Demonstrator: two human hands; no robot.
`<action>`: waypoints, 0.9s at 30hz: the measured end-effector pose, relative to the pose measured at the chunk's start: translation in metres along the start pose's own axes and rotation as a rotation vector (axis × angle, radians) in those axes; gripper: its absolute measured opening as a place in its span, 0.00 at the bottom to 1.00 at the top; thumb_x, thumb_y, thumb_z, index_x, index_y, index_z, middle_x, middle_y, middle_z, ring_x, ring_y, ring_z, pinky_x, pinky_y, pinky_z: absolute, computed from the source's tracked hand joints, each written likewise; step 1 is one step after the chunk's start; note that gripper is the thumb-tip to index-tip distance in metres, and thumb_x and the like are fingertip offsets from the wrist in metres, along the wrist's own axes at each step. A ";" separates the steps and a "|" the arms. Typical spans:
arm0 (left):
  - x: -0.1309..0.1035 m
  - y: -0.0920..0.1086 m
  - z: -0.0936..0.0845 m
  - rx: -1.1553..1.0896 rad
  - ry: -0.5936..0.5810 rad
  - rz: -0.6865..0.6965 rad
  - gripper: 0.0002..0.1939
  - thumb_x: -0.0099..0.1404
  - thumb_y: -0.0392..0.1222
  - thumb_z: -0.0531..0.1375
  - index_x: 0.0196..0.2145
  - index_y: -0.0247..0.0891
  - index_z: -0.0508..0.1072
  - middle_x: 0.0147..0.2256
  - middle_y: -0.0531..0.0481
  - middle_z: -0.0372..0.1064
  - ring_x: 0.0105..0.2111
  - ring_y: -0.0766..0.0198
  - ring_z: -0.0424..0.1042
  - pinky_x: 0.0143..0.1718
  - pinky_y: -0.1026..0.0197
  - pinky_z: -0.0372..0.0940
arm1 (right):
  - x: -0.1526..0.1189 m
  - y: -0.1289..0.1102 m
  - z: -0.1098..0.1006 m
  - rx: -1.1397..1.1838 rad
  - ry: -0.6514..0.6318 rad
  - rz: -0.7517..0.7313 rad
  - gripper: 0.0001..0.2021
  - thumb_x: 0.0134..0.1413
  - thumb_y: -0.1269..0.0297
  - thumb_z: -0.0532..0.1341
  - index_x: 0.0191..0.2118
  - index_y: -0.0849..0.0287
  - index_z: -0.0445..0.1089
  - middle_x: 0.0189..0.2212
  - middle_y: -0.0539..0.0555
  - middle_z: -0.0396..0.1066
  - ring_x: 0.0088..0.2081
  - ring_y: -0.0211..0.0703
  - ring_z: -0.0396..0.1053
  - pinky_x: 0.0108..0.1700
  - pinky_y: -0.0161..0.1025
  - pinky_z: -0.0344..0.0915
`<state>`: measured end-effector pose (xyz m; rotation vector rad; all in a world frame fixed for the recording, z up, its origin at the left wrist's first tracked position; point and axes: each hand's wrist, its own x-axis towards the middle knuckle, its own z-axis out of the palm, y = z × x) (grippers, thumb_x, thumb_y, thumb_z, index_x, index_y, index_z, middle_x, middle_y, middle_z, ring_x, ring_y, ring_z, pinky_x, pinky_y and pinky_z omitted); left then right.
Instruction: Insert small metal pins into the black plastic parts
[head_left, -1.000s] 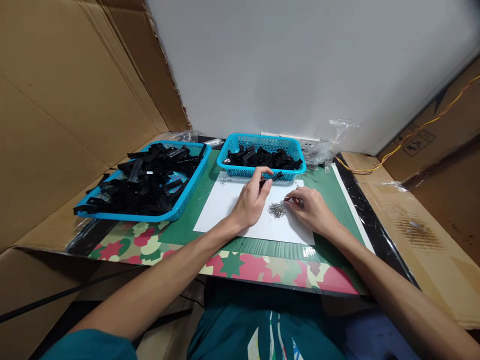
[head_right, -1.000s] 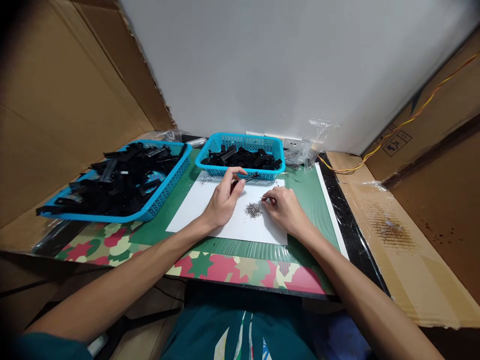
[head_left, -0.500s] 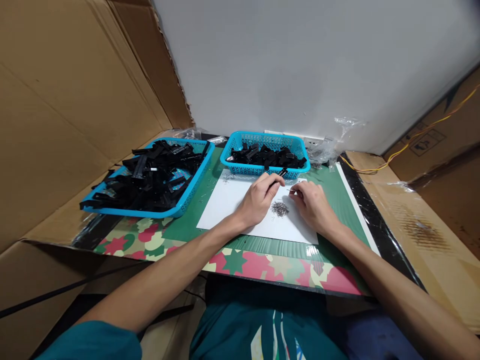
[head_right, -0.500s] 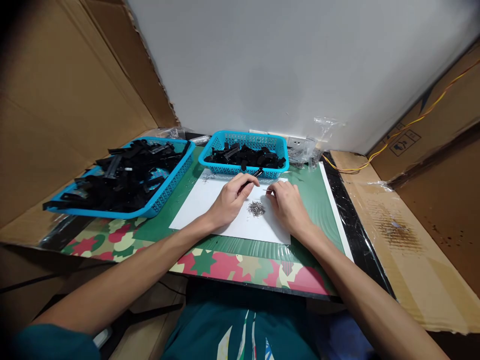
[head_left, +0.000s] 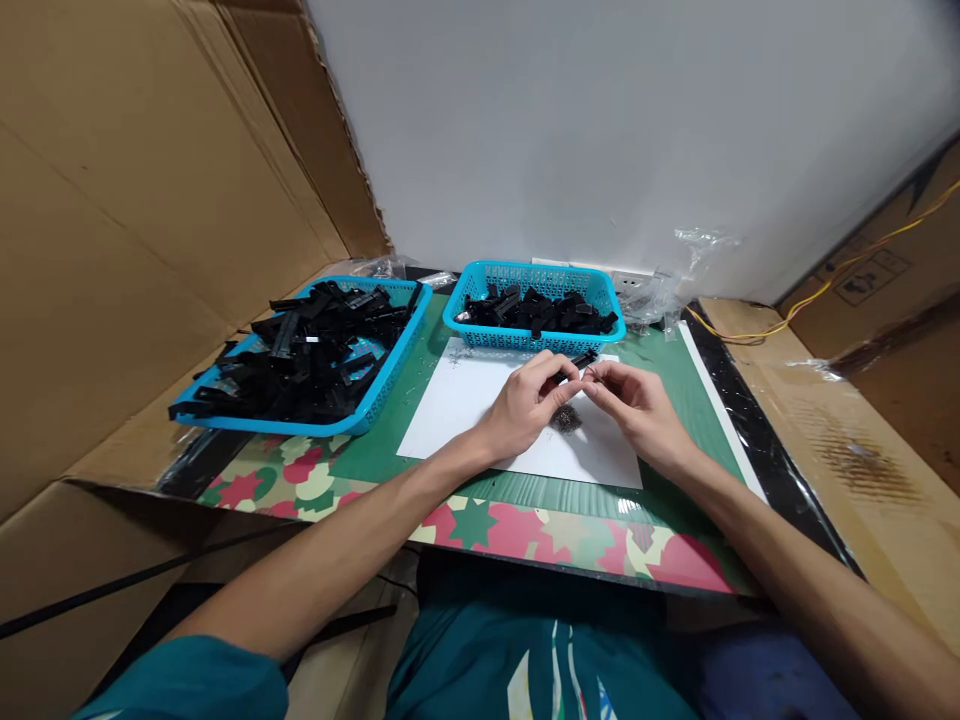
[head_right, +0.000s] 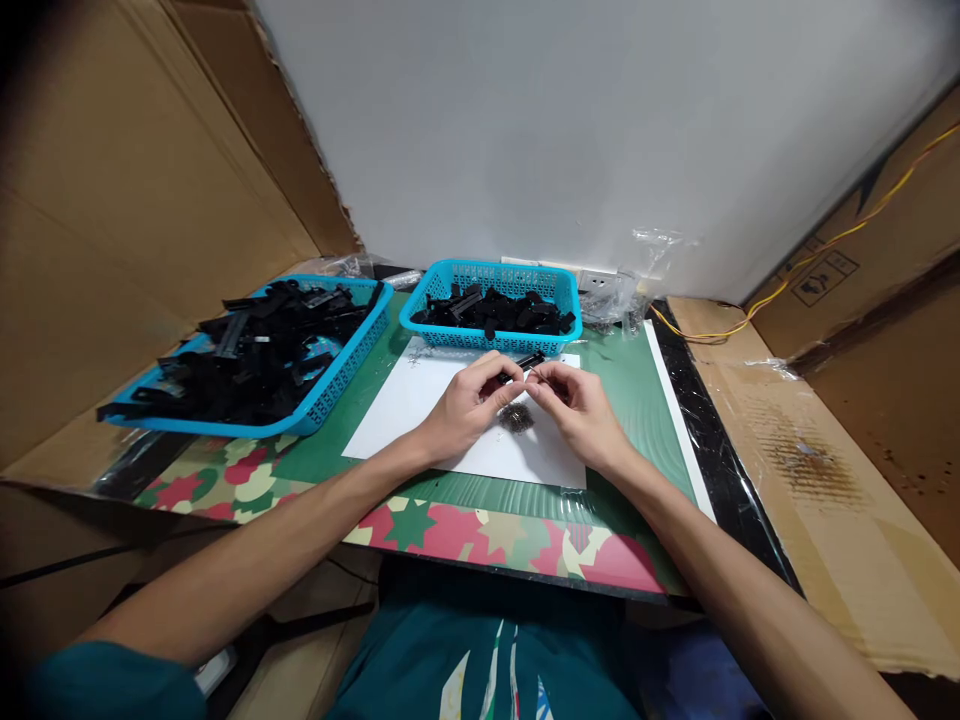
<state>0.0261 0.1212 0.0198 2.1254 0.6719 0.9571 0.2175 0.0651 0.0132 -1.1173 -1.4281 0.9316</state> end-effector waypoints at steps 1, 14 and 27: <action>0.000 0.000 0.000 -0.003 0.002 -0.008 0.15 0.78 0.51 0.57 0.40 0.38 0.73 0.37 0.51 0.69 0.36 0.63 0.68 0.40 0.60 0.62 | 0.000 0.000 0.000 0.019 0.007 -0.001 0.15 0.61 0.49 0.69 0.39 0.57 0.77 0.37 0.55 0.78 0.39 0.46 0.72 0.44 0.42 0.67; -0.001 0.003 -0.001 -0.043 -0.041 -0.017 0.13 0.78 0.48 0.55 0.39 0.38 0.72 0.36 0.52 0.66 0.35 0.64 0.66 0.38 0.60 0.60 | -0.004 -0.004 -0.002 -0.111 0.135 -0.083 0.09 0.56 0.58 0.73 0.35 0.58 0.84 0.31 0.55 0.81 0.30 0.42 0.71 0.33 0.40 0.64; -0.005 -0.009 0.005 -0.153 -0.032 -0.002 0.18 0.78 0.51 0.56 0.60 0.43 0.65 0.47 0.46 0.69 0.45 0.58 0.71 0.47 0.56 0.67 | -0.011 -0.015 -0.006 -0.467 0.313 -0.441 0.03 0.57 0.69 0.68 0.34 0.57 0.80 0.22 0.48 0.69 0.25 0.38 0.63 0.30 0.39 0.61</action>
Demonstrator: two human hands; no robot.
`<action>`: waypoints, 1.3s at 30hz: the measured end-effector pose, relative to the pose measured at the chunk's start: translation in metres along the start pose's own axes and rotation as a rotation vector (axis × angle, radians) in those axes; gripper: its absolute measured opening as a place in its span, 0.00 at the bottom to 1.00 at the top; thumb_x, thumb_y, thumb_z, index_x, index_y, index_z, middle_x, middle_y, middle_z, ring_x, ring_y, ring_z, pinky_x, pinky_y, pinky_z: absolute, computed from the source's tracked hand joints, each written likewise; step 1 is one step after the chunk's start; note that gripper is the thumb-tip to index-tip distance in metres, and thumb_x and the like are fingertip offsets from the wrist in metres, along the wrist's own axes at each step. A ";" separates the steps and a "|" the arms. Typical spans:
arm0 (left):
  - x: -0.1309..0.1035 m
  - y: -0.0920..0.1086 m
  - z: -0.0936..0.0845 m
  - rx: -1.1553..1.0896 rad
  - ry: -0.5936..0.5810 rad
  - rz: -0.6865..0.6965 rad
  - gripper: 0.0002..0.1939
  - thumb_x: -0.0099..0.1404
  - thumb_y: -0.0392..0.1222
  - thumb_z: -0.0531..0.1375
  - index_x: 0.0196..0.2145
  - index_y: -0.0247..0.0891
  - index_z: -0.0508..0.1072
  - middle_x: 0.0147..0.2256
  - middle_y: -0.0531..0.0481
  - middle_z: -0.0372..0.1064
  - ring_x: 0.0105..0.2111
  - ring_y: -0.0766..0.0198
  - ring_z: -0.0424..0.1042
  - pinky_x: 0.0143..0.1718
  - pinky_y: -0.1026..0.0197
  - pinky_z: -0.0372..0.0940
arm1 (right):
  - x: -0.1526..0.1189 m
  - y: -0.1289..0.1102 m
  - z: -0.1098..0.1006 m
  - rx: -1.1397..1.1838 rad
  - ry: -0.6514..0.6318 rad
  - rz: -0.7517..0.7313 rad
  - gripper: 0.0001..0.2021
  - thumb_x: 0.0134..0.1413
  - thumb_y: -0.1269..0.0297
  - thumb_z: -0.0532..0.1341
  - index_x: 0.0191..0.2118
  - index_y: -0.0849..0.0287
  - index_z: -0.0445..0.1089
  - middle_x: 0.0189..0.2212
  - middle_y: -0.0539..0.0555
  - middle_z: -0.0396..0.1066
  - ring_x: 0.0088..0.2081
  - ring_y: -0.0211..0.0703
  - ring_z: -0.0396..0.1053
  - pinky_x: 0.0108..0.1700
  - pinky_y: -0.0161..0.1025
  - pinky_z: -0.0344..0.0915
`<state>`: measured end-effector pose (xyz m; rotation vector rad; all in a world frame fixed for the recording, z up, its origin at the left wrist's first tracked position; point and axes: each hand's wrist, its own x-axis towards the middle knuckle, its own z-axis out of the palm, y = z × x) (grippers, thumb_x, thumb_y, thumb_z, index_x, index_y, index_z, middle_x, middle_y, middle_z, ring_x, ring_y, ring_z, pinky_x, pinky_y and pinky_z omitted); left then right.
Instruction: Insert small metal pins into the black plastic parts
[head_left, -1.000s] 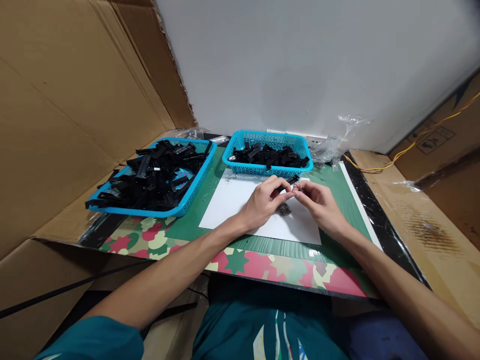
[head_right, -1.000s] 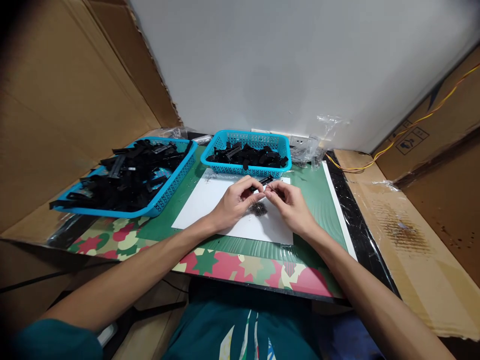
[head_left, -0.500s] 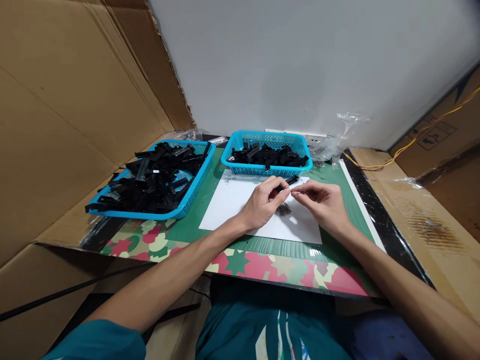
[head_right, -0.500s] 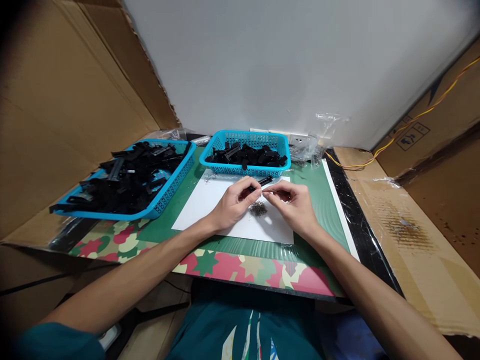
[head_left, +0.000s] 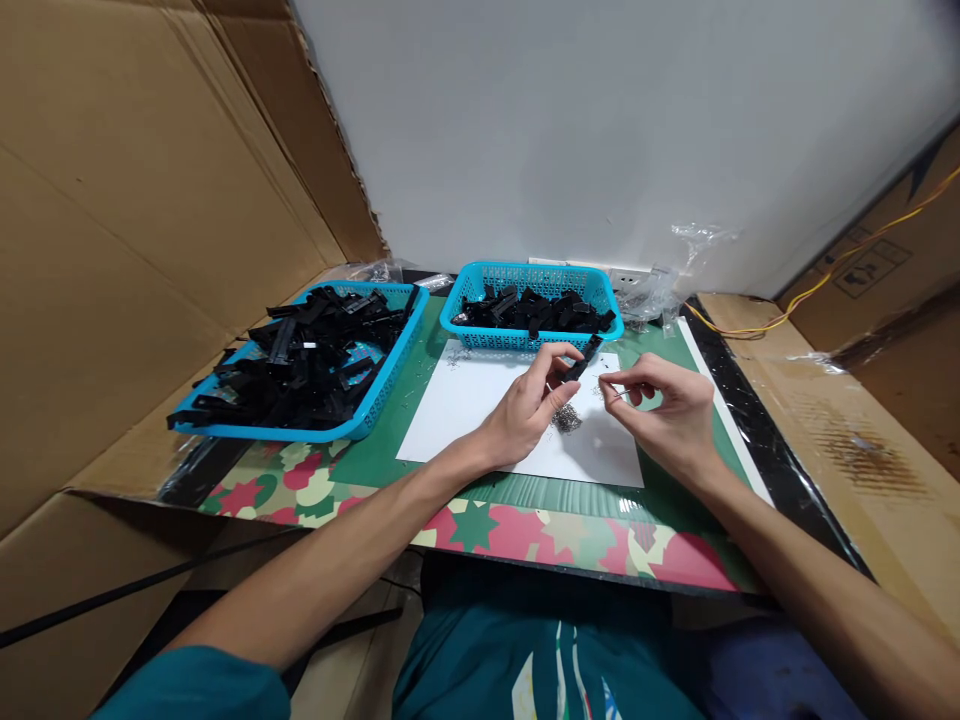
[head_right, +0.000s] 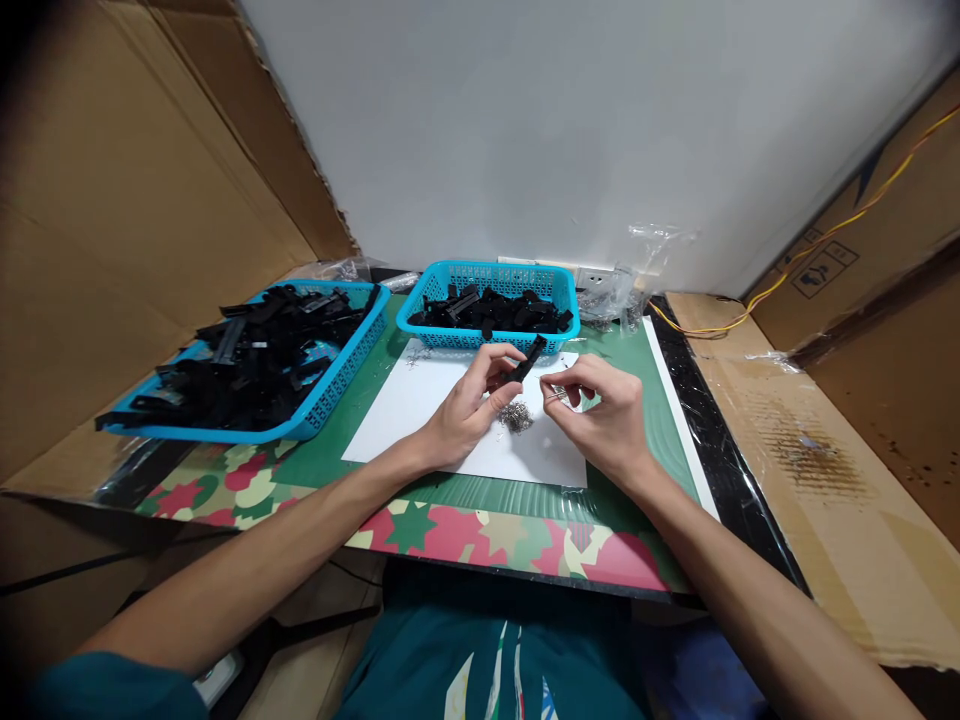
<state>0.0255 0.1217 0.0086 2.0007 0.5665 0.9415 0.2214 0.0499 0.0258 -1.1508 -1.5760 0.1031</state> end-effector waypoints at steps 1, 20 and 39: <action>-0.001 -0.002 0.001 -0.026 0.008 -0.001 0.21 0.77 0.50 0.59 0.63 0.45 0.62 0.46 0.46 0.69 0.44 0.58 0.72 0.46 0.56 0.68 | 0.000 0.000 -0.001 -0.039 -0.002 -0.056 0.04 0.58 0.70 0.67 0.34 0.56 0.80 0.22 0.48 0.68 0.25 0.38 0.63 0.30 0.39 0.61; 0.000 -0.001 0.001 -0.021 -0.016 0.004 0.23 0.72 0.39 0.63 0.63 0.43 0.69 0.45 0.46 0.78 0.43 0.59 0.77 0.43 0.58 0.71 | -0.001 0.015 -0.005 -0.099 -0.230 -0.256 0.08 0.68 0.69 0.63 0.39 0.54 0.80 0.27 0.52 0.74 0.29 0.42 0.69 0.32 0.39 0.66; -0.001 0.012 -0.001 -0.121 -0.267 -0.064 0.26 0.82 0.55 0.48 0.58 0.34 0.75 0.38 0.45 0.74 0.36 0.61 0.71 0.41 0.57 0.67 | 0.007 0.016 -0.019 0.008 -0.280 -0.174 0.08 0.67 0.66 0.65 0.40 0.51 0.84 0.29 0.53 0.75 0.31 0.44 0.73 0.33 0.40 0.68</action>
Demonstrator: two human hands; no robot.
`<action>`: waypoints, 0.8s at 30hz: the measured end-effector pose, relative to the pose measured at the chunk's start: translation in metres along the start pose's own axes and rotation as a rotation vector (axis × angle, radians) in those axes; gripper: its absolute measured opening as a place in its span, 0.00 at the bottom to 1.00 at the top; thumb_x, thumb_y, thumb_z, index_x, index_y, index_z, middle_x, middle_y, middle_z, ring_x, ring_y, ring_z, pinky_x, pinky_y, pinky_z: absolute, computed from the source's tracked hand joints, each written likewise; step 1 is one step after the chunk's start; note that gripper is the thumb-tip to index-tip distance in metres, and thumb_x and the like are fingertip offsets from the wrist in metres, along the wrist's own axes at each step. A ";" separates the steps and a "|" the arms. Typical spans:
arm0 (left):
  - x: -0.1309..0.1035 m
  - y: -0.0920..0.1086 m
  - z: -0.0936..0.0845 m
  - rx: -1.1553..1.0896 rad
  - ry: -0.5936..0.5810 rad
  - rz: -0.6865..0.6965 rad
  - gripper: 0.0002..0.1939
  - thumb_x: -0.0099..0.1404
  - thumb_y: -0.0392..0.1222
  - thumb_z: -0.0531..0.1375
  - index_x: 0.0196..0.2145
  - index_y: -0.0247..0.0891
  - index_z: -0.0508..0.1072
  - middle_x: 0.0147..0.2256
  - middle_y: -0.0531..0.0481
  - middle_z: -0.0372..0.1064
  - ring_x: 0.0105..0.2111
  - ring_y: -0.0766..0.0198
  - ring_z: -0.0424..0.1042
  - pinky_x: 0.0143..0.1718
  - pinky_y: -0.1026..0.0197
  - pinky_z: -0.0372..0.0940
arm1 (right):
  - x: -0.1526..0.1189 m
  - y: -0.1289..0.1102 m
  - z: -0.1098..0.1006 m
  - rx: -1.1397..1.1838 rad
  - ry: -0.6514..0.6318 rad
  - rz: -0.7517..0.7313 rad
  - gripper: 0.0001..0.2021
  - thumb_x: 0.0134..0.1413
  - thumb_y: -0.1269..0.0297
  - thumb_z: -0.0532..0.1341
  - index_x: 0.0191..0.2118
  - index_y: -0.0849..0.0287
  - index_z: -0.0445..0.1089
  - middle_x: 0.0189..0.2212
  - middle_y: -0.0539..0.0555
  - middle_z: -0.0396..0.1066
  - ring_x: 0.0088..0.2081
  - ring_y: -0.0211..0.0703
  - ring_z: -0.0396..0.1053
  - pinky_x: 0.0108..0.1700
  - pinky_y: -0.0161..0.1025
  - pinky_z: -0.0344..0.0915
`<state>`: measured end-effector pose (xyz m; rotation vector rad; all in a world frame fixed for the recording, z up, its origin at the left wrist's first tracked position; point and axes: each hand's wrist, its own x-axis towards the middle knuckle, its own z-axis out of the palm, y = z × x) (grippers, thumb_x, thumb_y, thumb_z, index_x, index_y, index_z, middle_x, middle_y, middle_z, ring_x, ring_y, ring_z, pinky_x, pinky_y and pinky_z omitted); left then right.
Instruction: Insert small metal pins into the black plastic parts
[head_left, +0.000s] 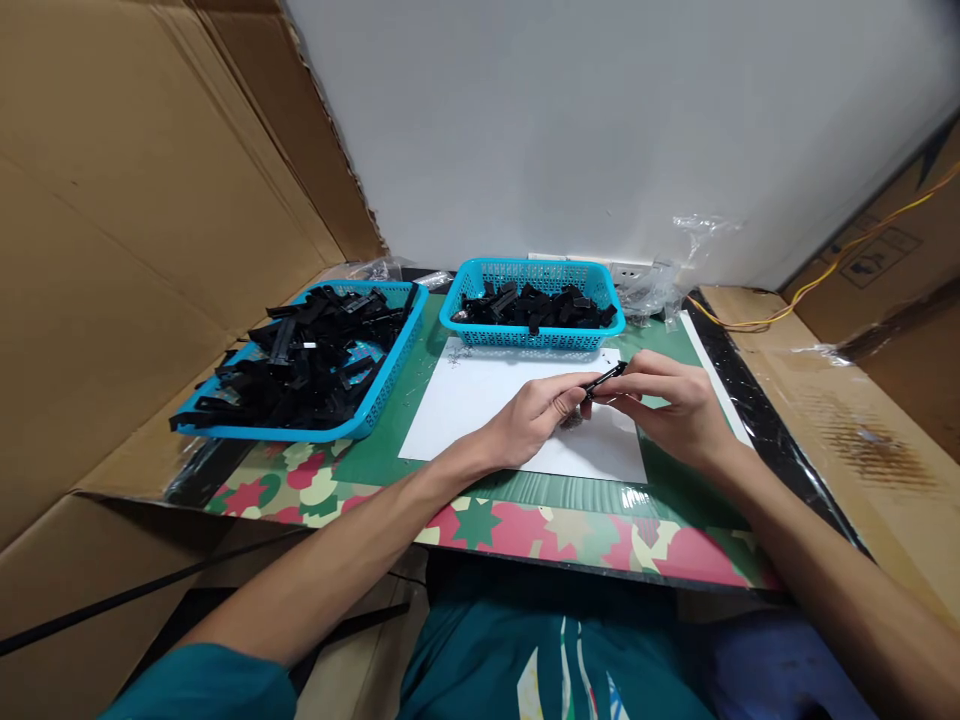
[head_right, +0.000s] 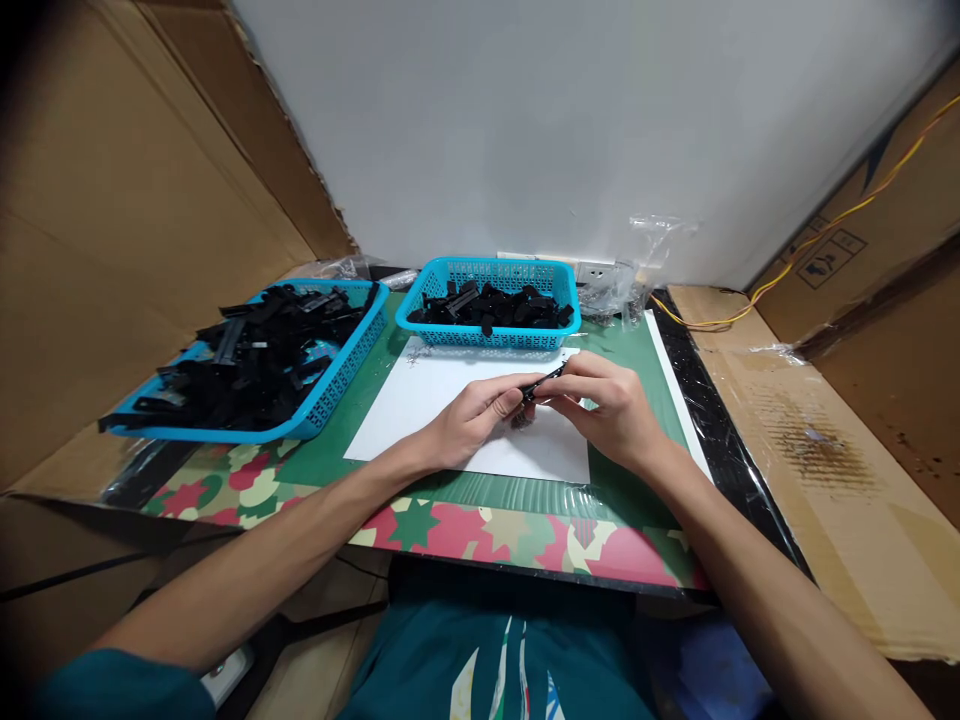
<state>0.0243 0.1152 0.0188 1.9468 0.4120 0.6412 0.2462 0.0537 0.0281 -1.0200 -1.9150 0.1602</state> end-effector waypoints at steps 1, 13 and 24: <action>0.000 0.000 0.000 0.031 0.009 0.011 0.25 0.82 0.54 0.48 0.58 0.36 0.76 0.41 0.44 0.75 0.39 0.60 0.72 0.44 0.56 0.67 | 0.000 0.001 -0.001 -0.013 -0.015 0.002 0.09 0.67 0.66 0.65 0.39 0.51 0.84 0.29 0.53 0.75 0.31 0.44 0.73 0.33 0.40 0.68; 0.001 -0.011 -0.001 0.498 0.222 0.120 0.08 0.72 0.43 0.65 0.45 0.38 0.79 0.41 0.47 0.78 0.40 0.59 0.73 0.46 0.53 0.67 | 0.000 0.012 -0.004 -0.019 -0.191 0.100 0.09 0.67 0.62 0.64 0.36 0.54 0.83 0.29 0.52 0.76 0.29 0.41 0.71 0.33 0.39 0.66; 0.003 -0.015 0.003 0.577 0.205 0.140 0.07 0.68 0.39 0.68 0.43 0.38 0.82 0.41 0.48 0.83 0.42 0.55 0.78 0.47 0.51 0.68 | 0.004 0.012 -0.002 -0.019 -0.089 0.153 0.10 0.69 0.61 0.63 0.42 0.52 0.83 0.42 0.57 0.81 0.42 0.50 0.78 0.45 0.48 0.75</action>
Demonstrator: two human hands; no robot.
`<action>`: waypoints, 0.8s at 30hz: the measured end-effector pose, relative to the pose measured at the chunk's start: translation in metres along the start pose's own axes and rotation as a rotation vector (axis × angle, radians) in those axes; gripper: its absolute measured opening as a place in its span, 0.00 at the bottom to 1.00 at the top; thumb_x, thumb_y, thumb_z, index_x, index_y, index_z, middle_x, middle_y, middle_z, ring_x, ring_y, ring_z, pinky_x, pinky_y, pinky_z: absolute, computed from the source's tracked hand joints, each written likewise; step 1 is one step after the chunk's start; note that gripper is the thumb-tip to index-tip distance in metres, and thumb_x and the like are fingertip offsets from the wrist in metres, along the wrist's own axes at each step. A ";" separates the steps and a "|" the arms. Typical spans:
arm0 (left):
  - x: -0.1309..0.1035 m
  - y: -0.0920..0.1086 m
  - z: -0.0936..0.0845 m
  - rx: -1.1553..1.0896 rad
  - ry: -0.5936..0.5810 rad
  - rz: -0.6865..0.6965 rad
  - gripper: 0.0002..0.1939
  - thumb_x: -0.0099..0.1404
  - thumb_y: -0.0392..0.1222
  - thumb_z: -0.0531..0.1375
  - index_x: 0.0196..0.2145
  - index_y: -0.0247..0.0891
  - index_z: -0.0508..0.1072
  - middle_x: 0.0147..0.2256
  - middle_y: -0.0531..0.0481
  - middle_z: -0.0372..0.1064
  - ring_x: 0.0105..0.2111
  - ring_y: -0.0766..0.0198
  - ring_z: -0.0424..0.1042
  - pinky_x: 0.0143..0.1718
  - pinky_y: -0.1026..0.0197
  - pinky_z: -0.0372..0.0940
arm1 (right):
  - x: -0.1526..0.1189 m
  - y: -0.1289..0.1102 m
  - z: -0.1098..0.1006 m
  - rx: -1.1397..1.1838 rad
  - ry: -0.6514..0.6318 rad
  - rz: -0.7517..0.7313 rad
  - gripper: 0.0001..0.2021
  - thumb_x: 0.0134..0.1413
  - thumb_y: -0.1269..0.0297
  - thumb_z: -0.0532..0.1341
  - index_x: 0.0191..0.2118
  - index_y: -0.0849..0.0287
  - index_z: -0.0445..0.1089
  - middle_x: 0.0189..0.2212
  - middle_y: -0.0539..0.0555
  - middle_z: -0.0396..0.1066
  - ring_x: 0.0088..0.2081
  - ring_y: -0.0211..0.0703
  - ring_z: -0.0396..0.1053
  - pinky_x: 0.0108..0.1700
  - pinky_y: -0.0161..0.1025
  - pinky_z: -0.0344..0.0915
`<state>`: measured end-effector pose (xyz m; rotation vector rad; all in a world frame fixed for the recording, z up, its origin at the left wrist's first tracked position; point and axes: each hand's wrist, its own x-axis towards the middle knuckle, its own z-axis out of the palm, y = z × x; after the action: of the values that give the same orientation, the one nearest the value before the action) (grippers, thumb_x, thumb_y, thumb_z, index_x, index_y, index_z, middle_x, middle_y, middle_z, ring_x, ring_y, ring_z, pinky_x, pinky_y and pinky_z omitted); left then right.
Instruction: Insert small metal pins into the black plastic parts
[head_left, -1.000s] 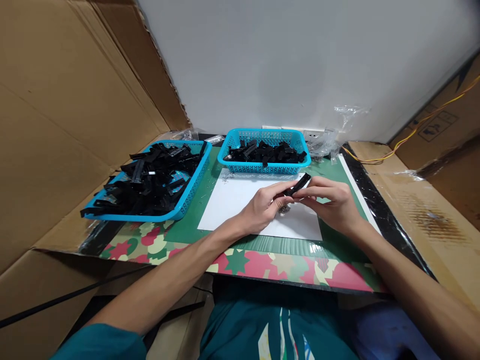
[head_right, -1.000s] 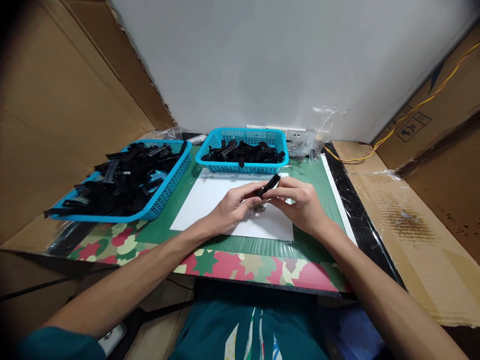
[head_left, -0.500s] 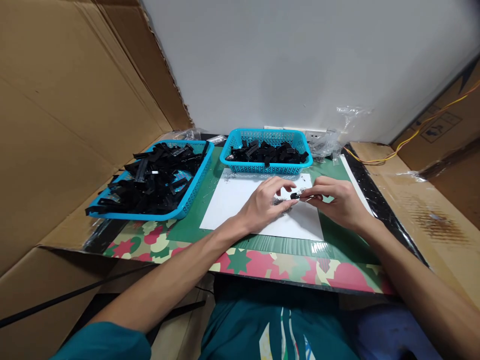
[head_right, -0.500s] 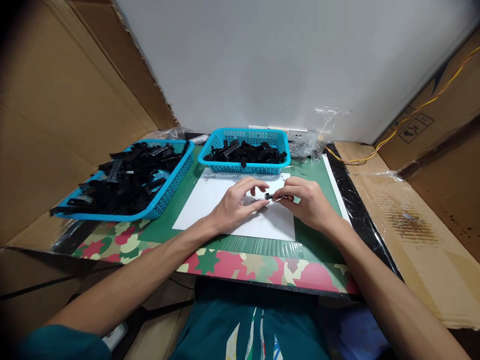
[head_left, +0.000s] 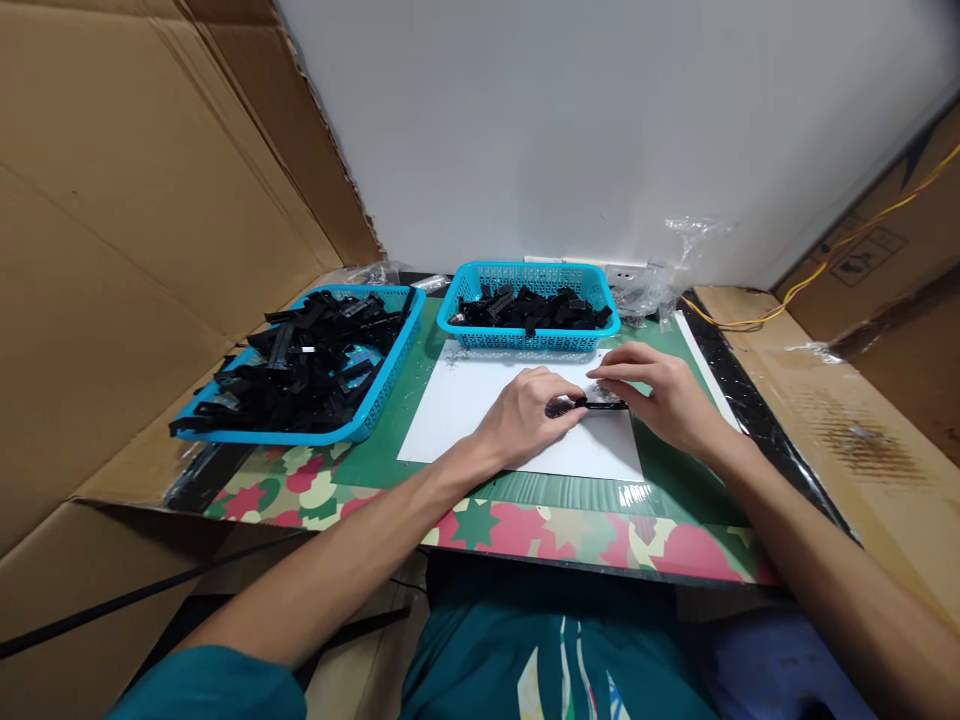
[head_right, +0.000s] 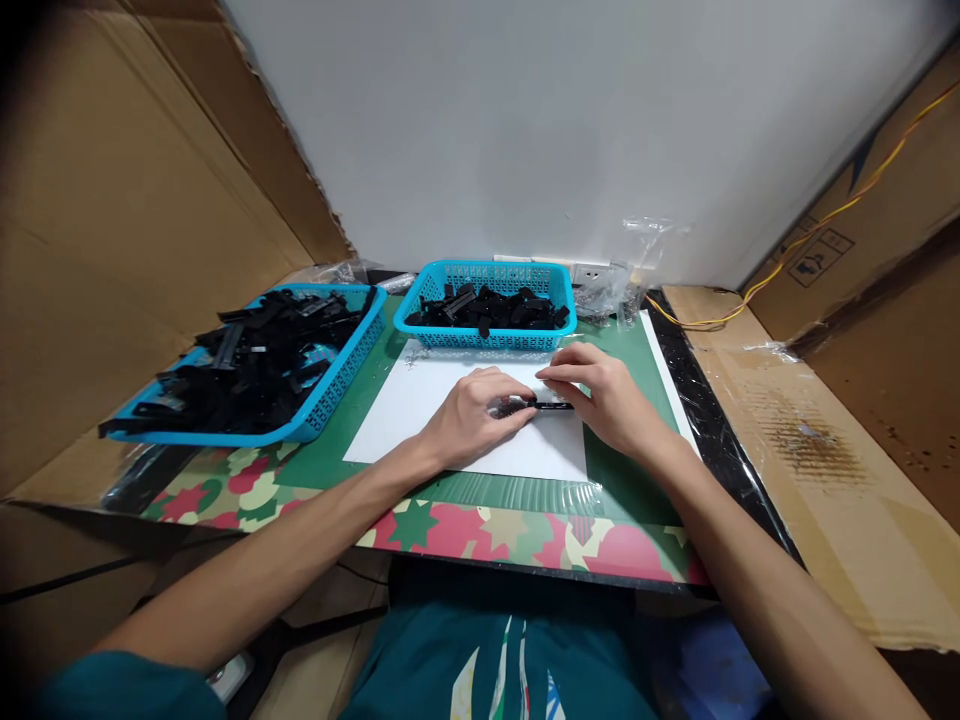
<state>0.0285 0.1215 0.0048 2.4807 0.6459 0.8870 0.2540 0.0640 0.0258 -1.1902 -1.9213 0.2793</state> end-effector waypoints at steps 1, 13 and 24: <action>0.000 0.000 0.000 0.011 -0.005 0.007 0.07 0.68 0.39 0.68 0.43 0.38 0.82 0.41 0.48 0.83 0.42 0.55 0.78 0.47 0.51 0.68 | 0.000 -0.001 0.002 0.028 0.040 0.035 0.10 0.69 0.59 0.64 0.41 0.52 0.83 0.41 0.57 0.81 0.42 0.50 0.79 0.45 0.48 0.76; 0.000 -0.001 0.003 0.084 -0.032 0.075 0.07 0.70 0.40 0.66 0.45 0.38 0.81 0.43 0.49 0.83 0.42 0.55 0.76 0.48 0.51 0.64 | 0.001 -0.015 0.014 0.341 0.097 0.367 0.18 0.61 0.47 0.69 0.32 0.58 0.76 0.25 0.55 0.79 0.27 0.46 0.79 0.33 0.42 0.76; 0.003 -0.001 0.005 0.070 -0.108 0.065 0.07 0.72 0.42 0.64 0.45 0.40 0.81 0.42 0.48 0.82 0.42 0.56 0.76 0.48 0.52 0.63 | -0.002 -0.010 0.015 0.237 0.091 0.344 0.15 0.63 0.51 0.68 0.31 0.58 0.76 0.24 0.55 0.80 0.26 0.49 0.80 0.32 0.43 0.76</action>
<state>0.0335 0.1231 0.0017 2.6046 0.5720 0.7595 0.2362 0.0603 0.0210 -1.3427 -1.5499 0.6071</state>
